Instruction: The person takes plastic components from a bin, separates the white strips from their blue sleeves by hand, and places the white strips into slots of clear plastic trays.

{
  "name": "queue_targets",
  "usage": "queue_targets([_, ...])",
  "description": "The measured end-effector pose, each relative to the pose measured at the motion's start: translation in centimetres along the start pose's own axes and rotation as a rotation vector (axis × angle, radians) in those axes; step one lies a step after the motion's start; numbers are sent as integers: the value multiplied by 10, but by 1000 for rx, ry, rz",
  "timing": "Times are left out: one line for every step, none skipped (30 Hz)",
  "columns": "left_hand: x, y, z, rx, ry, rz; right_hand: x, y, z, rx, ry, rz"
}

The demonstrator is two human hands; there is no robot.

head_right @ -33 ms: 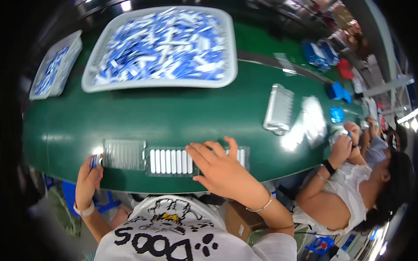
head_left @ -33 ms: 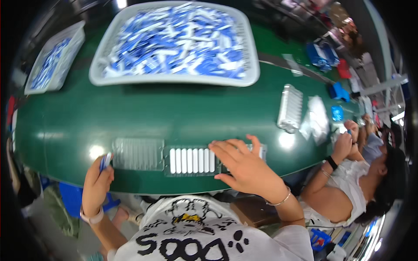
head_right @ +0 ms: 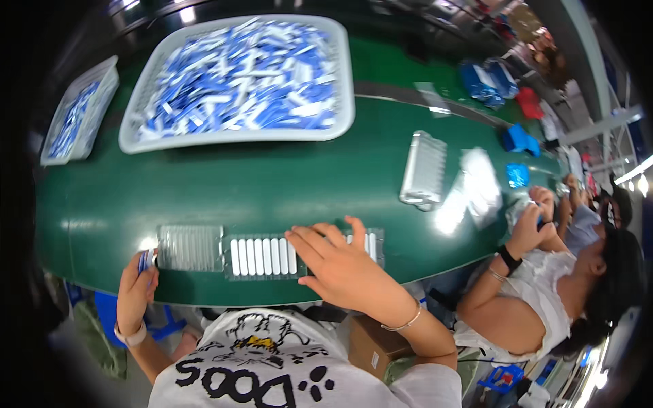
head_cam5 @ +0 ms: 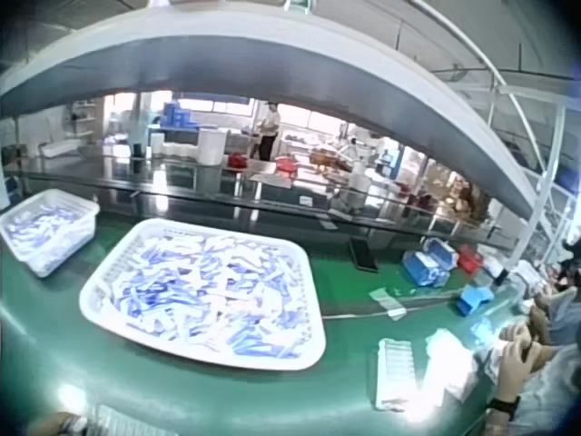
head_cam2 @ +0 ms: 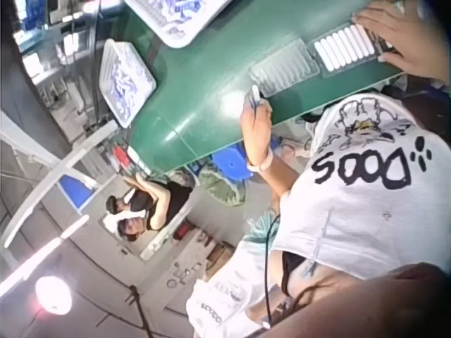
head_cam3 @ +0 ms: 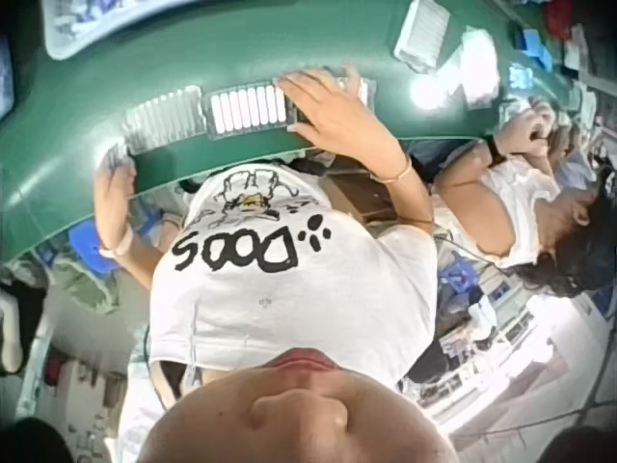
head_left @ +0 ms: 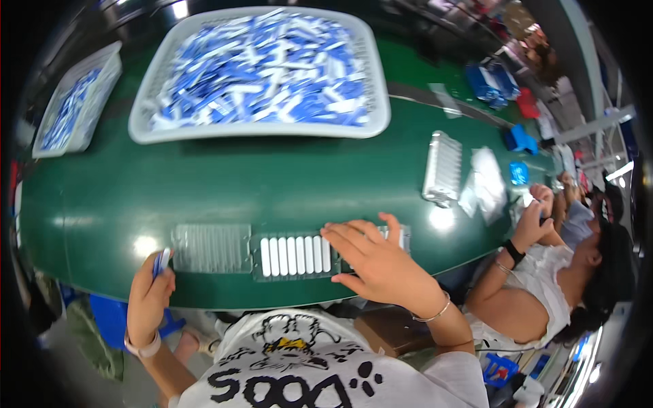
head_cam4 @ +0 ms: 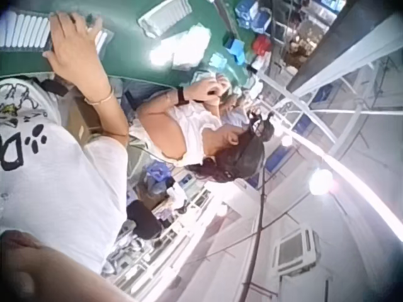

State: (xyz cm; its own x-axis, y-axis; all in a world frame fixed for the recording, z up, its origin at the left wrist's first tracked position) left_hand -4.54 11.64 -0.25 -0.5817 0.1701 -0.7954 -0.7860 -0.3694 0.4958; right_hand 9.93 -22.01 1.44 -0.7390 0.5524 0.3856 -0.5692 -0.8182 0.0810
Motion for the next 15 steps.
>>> queue_targets([-5,2,-4,21,5,-24,-4,5,0,6,4,-18])
queue_targets([-10,1,-9,65,-10,-2,-10,12,3,-5,24,-39])
queue_targets([-13,0,-13,101,-31,25,-13,18,6,1,51,-19])
queue_targets([-17,-2,-18,113,-34,7,-18,23,9,7,76,1])
queue_targets([-22,-4,-25,167,-66,-7,-23,29,13,18,93,-15])
queue_targets([-26,-6,-30,218,-99,-21,-29,35,18,6,102,-26])
queue_targets([-30,-9,-34,277,-126,-41,-34,40,21,22,122,-46])
queue_targets([-32,-11,-38,282,-130,-57,-40,45,25,38,142,-66])
queue_targets([-35,-12,-44,385,-175,-95,-46,50,30,62,139,-98])
queue_targets([-37,-13,-50,486,-221,-133,-52,55,33,48,150,-105])
queue_targets([-38,-13,-56,510,-241,-141,-58,60,34,90,168,-124])
queue_targets([-40,-14,-60,509,-244,-158,-64,64,35,131,184,-142])
queue_targets([-42,-14,-64,535,-251,-194,-67,67,36,156,187,-152])
queue_targets([-45,-15,-68,561,-257,-230,-71,70,38,146,196,-154])
queue_targets([-48,-17,-71,595,-274,-243,-75,73,39,161,204,-141])
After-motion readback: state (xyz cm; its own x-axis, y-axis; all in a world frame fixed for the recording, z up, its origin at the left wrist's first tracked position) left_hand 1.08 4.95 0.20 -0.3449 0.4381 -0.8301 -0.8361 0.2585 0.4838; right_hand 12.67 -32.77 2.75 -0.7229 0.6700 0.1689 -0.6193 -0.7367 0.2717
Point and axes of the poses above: each hand's wrist, its own y-axis away from the middle knuckle, its own z-axis out of the back of the hand, x = y × z, the point moved 1 cm from there along -y, towards the middle knuckle, and after that the axes turned 4 degrees about -y, right-handed, at the moved point
